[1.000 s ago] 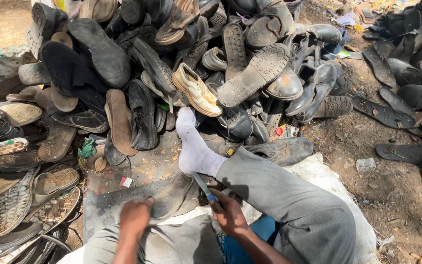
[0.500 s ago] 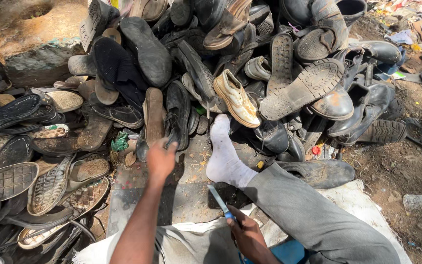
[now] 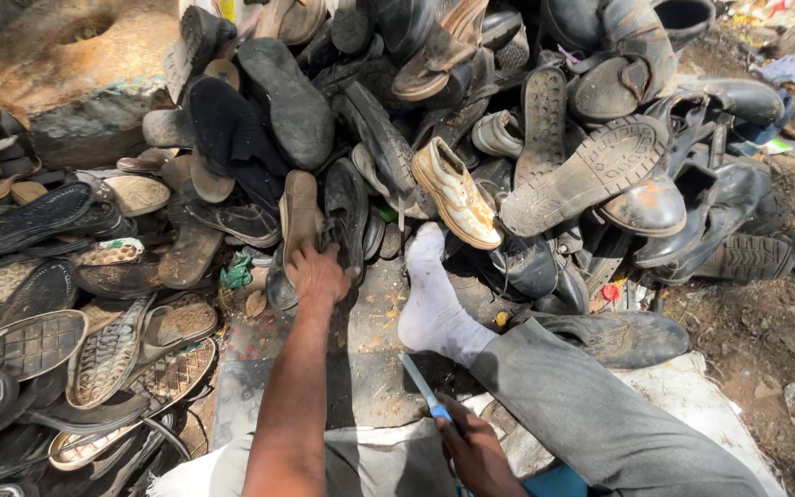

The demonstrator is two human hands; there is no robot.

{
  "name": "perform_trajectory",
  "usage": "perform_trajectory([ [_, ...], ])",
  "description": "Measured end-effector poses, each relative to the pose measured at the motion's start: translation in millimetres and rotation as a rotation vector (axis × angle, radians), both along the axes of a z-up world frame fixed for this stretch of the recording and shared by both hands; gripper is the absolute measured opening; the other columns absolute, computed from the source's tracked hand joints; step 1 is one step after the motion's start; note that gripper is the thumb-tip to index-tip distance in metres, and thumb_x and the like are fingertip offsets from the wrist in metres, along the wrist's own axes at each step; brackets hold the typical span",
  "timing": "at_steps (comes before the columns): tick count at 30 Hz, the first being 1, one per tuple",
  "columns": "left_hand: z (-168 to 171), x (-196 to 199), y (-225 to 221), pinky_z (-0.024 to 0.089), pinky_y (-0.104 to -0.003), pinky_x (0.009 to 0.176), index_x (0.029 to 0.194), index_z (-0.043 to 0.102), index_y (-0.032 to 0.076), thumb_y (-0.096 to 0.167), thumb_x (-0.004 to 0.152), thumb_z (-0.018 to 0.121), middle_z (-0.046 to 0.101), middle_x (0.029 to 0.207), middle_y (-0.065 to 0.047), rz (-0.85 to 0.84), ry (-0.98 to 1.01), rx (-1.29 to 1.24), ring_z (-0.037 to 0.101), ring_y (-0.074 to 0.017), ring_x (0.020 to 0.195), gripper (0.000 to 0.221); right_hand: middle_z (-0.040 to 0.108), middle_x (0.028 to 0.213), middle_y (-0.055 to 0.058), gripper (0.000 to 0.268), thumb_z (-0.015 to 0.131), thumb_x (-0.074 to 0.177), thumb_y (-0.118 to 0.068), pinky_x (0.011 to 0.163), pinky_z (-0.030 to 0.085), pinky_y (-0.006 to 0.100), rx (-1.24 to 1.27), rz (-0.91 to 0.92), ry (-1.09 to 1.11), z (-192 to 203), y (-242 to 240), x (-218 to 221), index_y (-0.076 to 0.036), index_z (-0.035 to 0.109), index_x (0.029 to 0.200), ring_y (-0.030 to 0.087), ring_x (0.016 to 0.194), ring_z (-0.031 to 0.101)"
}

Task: The person repairs shoes by hand using shears to cut and trim shoe components.

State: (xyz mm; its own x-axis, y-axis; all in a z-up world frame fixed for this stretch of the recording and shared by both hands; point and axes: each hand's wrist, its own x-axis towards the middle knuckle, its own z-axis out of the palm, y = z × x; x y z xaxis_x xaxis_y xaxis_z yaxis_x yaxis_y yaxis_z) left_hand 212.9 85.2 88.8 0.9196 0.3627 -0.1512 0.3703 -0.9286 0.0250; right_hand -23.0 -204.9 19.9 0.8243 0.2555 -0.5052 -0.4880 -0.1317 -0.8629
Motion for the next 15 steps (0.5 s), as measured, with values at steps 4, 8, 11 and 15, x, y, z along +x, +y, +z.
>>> perform_trajectory([
  [4, -45, -1, -12, 0.036, -0.051, 0.104, 0.131, 0.061, 0.004, 0.041, 0.087, 0.073, 0.049, 0.136, -0.021, 0.089, -0.337, 0.083, 0.042, -0.0384, 0.126, 0.058, 0.063, 0.064, 0.003, 0.046, 0.059, 0.1, -0.025, 0.059, 0.048, 0.03, -0.16, 0.128, -0.034, -15, 2, -7, -0.011, 0.06, 0.144, 0.013, 0.061, 0.061],
  [8, -79, -4, -27, 0.039, -0.052, 0.099, 0.125, 0.06, -0.005, 0.036, 0.082, 0.074, 0.053, 0.124, -0.022, 0.212, -0.272, 0.032, 0.047, -0.0378, 0.116, 0.061, 0.059, 0.065, 0.005, 0.048, 0.058, 0.102, -0.029, 0.058, 0.049, 0.031, -0.095, 0.154, -0.087, -5, -6, -7, -0.008, 0.055, 0.144, 0.013, 0.061, 0.059],
  [11, -85, -8, -12, 0.04, -0.048, 0.099, 0.111, 0.069, -0.001, 0.025, 0.085, 0.071, 0.054, 0.122, -0.02, 0.185, -0.472, 0.083, 0.05, -0.0363, 0.113, 0.036, 0.06, 0.068, 0.005, 0.052, 0.059, 0.099, -0.027, 0.058, 0.046, 0.033, -0.152, 0.07, 0.033, 15, -15, -3, -0.011, 0.052, 0.147, 0.015, 0.061, 0.056],
  [15, -90, -30, 11, 0.042, -0.049, 0.105, 0.102, 0.074, 0.002, 0.023, 0.098, 0.067, 0.062, 0.117, -0.017, 0.046, -0.23, 0.189, 0.05, -0.0353, 0.122, 0.022, 0.059, 0.067, 0.005, 0.051, 0.063, 0.096, -0.026, 0.057, 0.044, 0.032, -0.098, -0.021, -0.111, 11, -15, -3, -0.009, 0.059, 0.143, 0.014, 0.062, 0.052],
])
